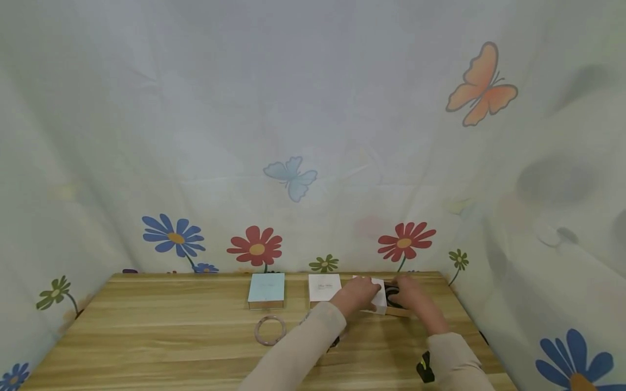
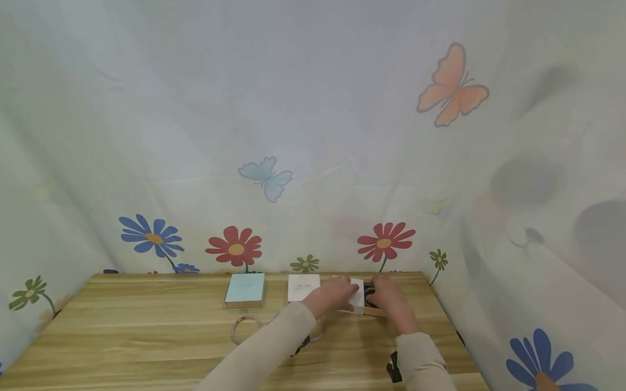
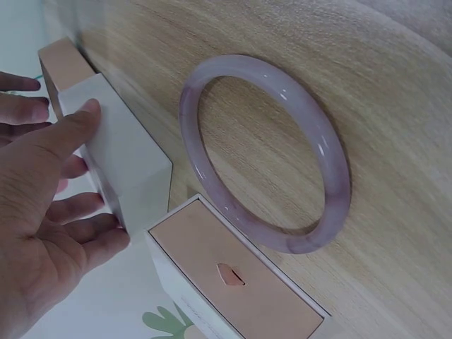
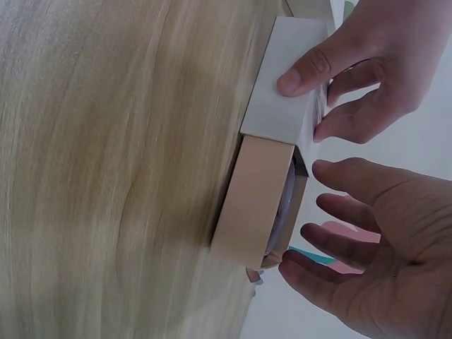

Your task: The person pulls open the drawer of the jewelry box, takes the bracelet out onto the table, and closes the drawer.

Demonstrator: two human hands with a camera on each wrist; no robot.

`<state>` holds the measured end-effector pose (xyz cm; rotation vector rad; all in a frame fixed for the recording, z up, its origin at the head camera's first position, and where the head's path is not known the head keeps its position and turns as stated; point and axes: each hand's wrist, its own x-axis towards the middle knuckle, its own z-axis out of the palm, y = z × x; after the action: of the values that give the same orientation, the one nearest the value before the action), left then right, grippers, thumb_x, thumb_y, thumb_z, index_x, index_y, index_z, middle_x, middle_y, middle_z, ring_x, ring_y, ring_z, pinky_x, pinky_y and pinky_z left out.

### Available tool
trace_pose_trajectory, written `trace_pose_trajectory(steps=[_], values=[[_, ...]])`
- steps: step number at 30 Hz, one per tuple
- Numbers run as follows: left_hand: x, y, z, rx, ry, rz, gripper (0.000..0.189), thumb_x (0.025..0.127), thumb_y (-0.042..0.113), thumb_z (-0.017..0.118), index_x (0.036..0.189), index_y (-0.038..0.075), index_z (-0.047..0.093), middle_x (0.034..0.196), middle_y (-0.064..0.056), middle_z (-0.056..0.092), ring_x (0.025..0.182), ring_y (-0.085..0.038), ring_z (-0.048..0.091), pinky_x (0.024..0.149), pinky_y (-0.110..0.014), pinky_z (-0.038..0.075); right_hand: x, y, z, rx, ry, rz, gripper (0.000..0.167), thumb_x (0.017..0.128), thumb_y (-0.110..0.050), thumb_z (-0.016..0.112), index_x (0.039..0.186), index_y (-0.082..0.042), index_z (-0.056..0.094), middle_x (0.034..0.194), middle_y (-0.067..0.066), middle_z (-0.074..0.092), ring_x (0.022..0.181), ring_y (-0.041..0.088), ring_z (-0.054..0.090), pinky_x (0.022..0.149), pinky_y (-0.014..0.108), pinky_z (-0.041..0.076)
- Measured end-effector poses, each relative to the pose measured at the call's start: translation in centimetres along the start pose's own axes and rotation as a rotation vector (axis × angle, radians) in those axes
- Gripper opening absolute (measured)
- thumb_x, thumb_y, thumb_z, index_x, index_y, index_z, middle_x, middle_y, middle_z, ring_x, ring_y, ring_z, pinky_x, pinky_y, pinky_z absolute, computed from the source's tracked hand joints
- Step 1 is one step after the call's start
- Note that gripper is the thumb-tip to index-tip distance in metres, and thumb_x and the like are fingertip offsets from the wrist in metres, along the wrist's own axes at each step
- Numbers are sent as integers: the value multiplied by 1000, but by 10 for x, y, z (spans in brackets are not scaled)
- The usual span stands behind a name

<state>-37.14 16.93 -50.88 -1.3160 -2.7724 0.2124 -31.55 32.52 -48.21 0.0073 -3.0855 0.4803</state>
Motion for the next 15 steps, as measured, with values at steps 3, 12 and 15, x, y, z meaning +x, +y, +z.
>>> trace_pose_trajectory(steps=[3, 12, 15], values=[[0, -1, 0, 7, -3, 5, 50, 87, 52, 76, 128, 24, 67, 112, 2, 69, 102, -13, 66, 86, -28, 54, 1, 0, 3, 8, -7, -9, 35, 90, -9, 76, 118, 8, 66, 113, 23, 67, 106, 40, 63, 92, 54, 51], [1, -2, 2, 10, 11, 19, 50, 88, 50, 77, 129, 23, 67, 110, 2, 69, 98, -13, 67, 81, -27, 55, 6, 2, 11, -12, -26, -13, 40, 84, -6, 80, 120, 7, 67, 118, 23, 67, 110, 39, 62, 97, 56, 49], [1, -1, 1, 0, 17, 22, 49, 87, 49, 78, 127, 22, 67, 108, 2, 69, 94, -13, 67, 79, -27, 55, 8, 2, 13, -17, -32, -14, 40, 82, -5, 81, 117, 7, 68, 116, 22, 68, 110, 39, 63, 96, 56, 50]])
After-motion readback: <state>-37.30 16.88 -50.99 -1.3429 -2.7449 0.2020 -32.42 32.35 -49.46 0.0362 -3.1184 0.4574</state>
